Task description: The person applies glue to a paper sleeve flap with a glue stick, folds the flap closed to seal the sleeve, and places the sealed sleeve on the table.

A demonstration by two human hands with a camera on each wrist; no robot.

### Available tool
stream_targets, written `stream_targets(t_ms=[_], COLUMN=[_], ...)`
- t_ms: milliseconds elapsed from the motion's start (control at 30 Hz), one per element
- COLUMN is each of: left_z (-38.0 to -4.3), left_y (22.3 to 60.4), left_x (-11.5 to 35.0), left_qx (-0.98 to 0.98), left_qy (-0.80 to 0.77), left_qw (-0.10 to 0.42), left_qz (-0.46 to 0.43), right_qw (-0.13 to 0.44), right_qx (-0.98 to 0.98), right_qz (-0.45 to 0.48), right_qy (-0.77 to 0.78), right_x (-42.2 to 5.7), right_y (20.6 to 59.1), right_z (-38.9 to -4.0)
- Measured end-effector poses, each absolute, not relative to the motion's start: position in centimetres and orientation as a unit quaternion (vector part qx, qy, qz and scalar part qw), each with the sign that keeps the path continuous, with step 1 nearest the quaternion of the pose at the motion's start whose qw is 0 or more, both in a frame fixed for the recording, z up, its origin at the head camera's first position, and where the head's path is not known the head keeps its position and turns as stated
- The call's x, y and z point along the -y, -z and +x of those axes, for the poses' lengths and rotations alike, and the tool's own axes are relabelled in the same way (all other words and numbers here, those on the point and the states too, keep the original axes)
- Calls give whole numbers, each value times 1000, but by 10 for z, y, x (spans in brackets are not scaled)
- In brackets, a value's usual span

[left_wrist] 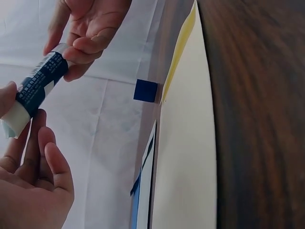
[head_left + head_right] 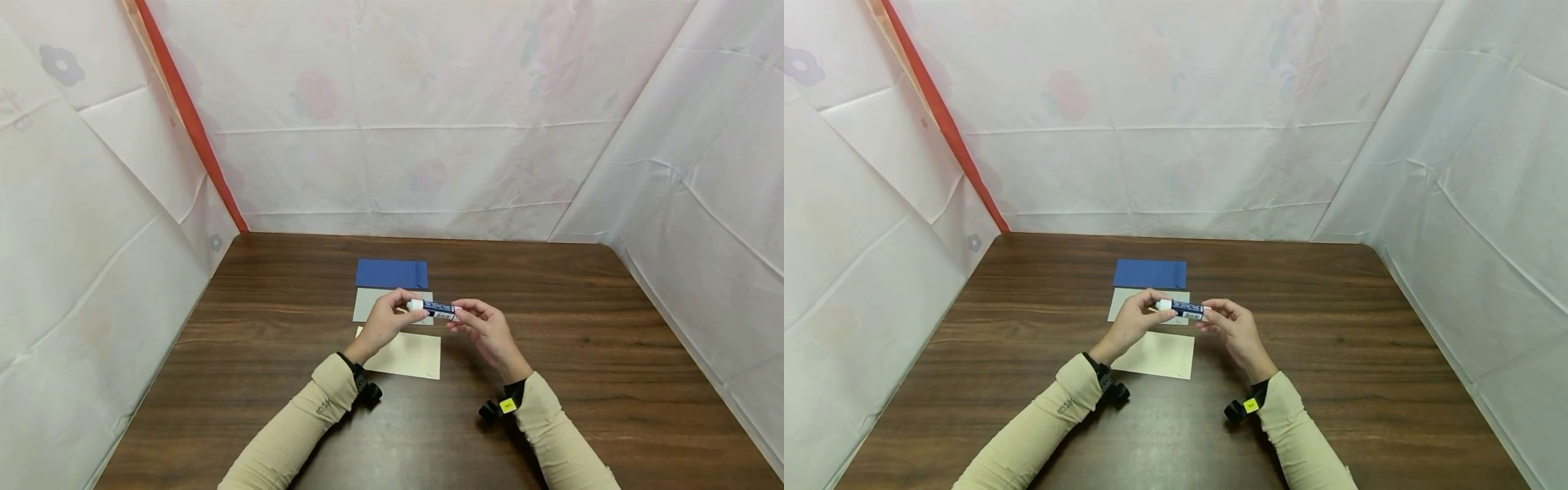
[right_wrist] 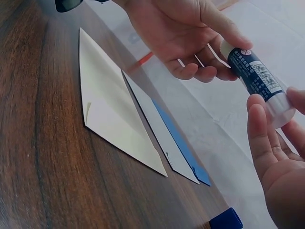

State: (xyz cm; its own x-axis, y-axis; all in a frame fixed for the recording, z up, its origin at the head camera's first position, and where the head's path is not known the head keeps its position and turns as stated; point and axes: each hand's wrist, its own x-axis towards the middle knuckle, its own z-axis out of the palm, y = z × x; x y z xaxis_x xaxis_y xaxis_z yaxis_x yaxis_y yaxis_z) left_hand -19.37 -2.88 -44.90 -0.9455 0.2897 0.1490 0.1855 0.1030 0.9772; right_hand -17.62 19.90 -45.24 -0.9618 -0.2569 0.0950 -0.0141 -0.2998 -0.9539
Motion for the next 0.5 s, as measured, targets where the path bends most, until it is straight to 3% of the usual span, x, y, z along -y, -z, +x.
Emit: stream_targets(t_ms=[500], left_z=[-193], left_y=[449], left_x=[25], left_qx=[-757], left_qy=[-626], left_qw=[46], left_qz=[183], right_qw=[80], right_qx=[-606], right_qz=[-122], right_qy=[782], right_x=[-199], right_y=[452], right_z=[-176])
